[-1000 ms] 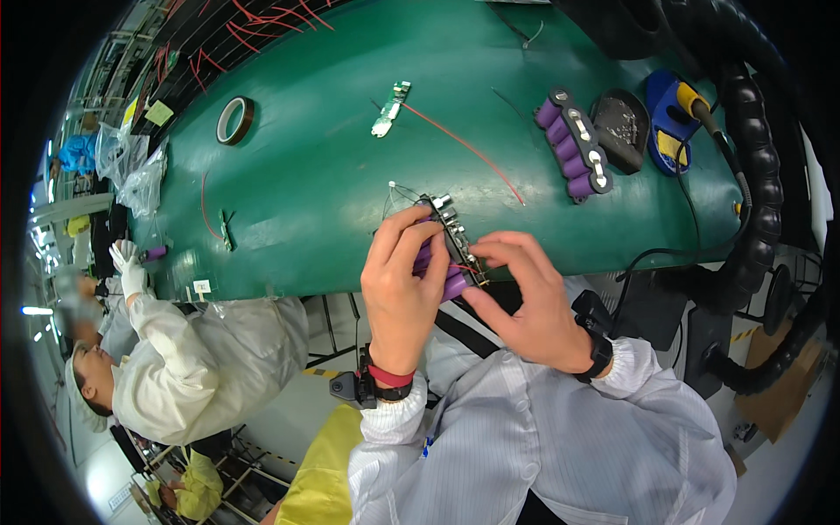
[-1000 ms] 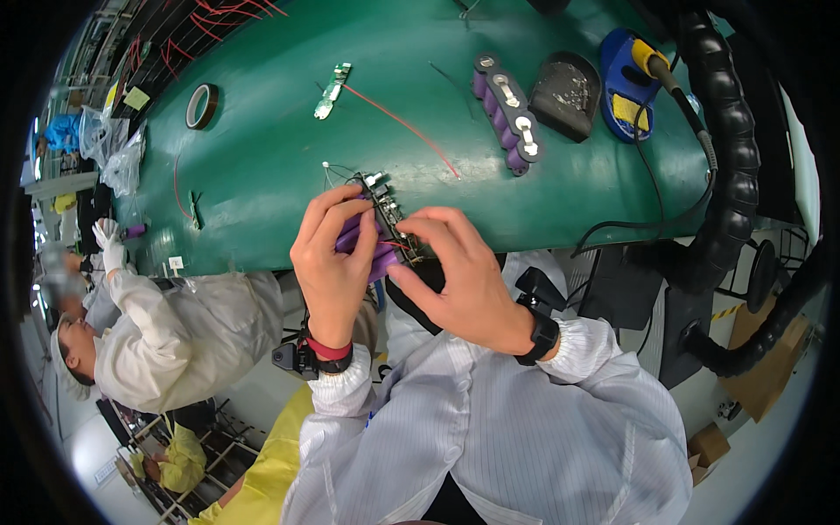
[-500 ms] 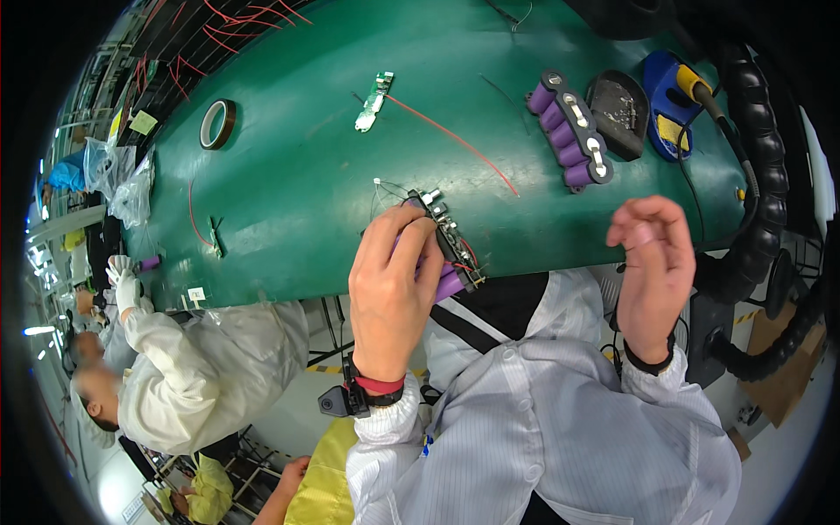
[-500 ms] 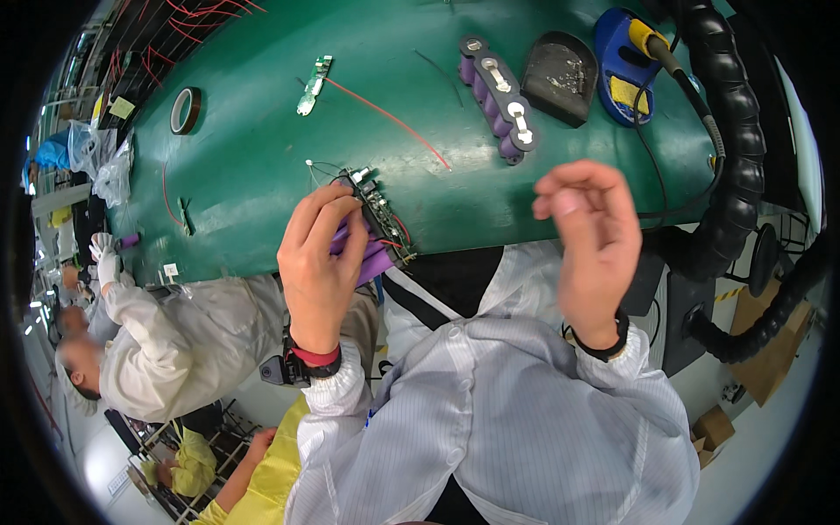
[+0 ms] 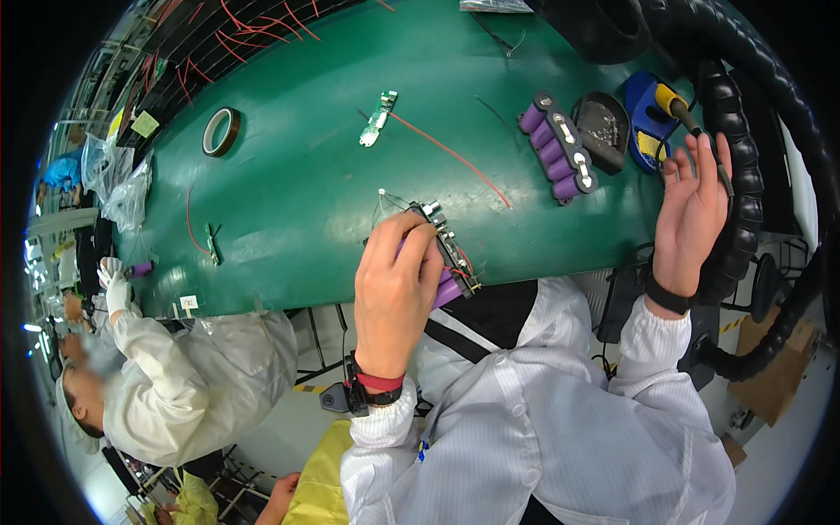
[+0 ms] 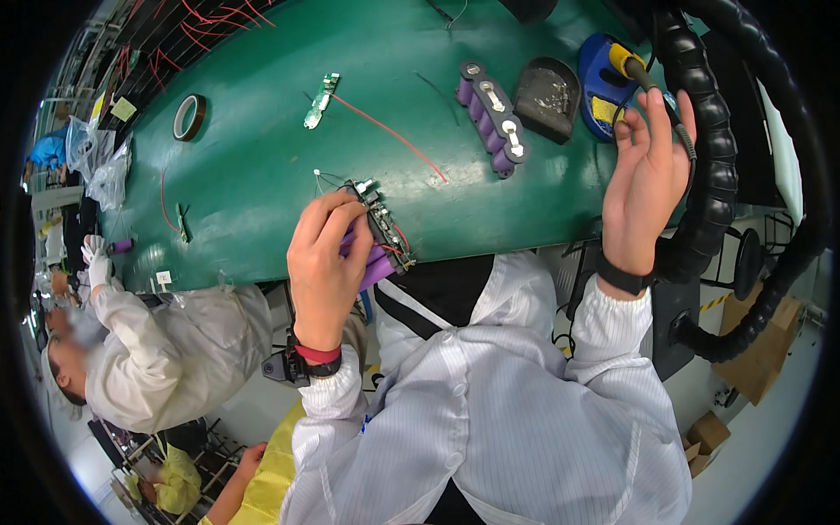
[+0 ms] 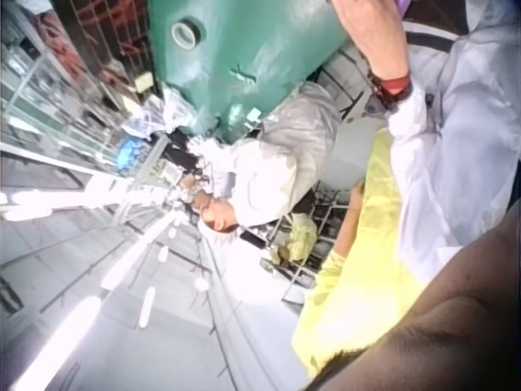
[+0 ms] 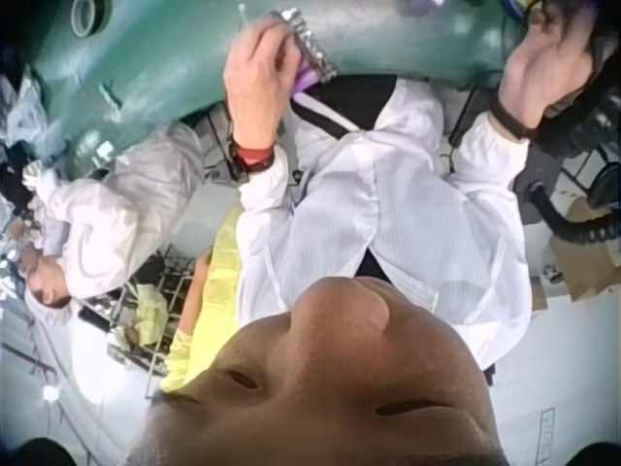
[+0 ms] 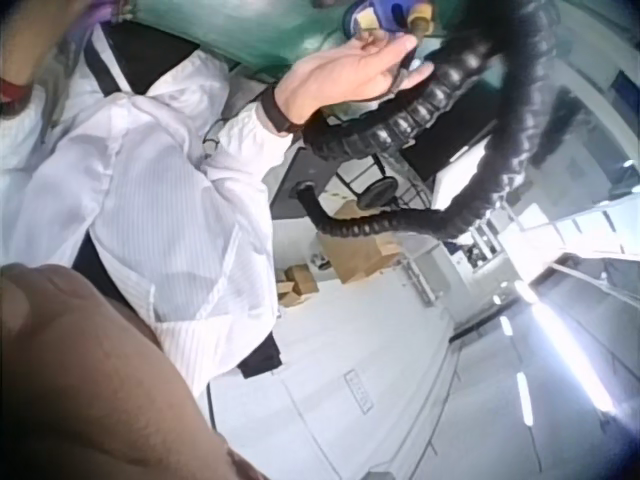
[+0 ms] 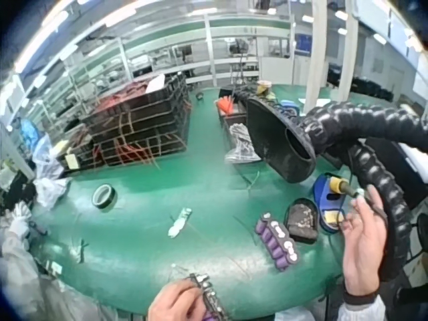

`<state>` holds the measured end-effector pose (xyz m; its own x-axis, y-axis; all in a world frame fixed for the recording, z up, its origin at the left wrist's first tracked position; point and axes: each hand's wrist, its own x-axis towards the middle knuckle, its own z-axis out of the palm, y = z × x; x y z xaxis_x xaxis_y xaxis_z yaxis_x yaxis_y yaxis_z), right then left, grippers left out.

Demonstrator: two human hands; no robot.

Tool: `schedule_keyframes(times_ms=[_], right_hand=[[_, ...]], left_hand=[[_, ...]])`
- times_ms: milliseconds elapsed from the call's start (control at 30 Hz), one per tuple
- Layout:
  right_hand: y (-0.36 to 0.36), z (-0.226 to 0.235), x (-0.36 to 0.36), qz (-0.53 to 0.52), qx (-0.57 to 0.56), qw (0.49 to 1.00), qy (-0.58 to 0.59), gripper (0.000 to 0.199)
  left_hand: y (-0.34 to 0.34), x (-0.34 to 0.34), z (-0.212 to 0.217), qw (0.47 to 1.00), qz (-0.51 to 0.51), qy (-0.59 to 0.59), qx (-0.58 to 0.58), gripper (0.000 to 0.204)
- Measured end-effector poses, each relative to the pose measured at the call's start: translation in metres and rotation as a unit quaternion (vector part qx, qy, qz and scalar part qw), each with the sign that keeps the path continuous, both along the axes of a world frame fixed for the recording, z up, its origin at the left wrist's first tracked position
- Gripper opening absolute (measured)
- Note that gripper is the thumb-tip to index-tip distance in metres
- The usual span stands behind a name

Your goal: Soldering a circuit board to a purple battery pack at a factory workstation.

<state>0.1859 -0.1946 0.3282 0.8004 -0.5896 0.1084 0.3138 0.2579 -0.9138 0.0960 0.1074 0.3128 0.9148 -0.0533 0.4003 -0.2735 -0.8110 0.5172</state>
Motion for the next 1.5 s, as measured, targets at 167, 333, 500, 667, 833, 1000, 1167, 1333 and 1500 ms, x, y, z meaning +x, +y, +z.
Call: schedule_keyframes(times_ms=[167, 333, 500, 667, 833, 1000, 1167, 1333, 1500], right_hand=[[-0.013, -0.007, 0.026, 0.038, -0.042, 0.997, 0.060, 0.045], [-0.048, -0.024, 0.044, 0.055, -0.070, 0.993, 0.080, 0.037], [-0.054, -0.022, 0.045, 0.065, -0.104, 0.989, 0.078, 0.037], [-0.050, -0.025, 0.039, 0.027, -0.207, 0.975, 0.073, 0.038], [-0.039, -0.019, 0.016, -0.035, -0.383, 0.921, 0.059, 0.034], [-0.031, -0.012, -0.030, -0.103, -0.424, 0.899, 0.018, 0.032], [-0.014, 0.021, -0.073, -0.189, -0.465, 0.864, -0.031, 0.033], [-0.015, 0.007, -0.085, -0.159, -0.493, 0.855, 0.029, 0.034], [-0.014, -0.003, -0.086, -0.057, -0.466, 0.880, 0.076, 0.033]], left_hand=[[0.003, -0.001, -0.006, 1.000, 0.001, -0.015, -0.009, 0.016], [0.008, -0.001, -0.009, 0.999, -0.016, -0.031, -0.027, 0.018], [0.013, -0.001, -0.015, 0.997, -0.020, -0.047, -0.049, 0.018], [0.014, -0.001, -0.023, 0.994, -0.019, -0.050, -0.096, 0.016], [0.015, -0.002, -0.025, 0.996, -0.017, -0.047, -0.075, 0.014], [0.016, -0.001, -0.024, 0.997, -0.013, -0.028, -0.068, 0.014], [0.008, 0.004, -0.022, 0.996, -0.019, -0.023, -0.084, 0.014], [0.012, -0.001, -0.015, 0.998, -0.033, -0.018, -0.042, 0.016], [0.009, -0.002, -0.003, 0.999, -0.043, 0.003, -0.025, 0.017]])
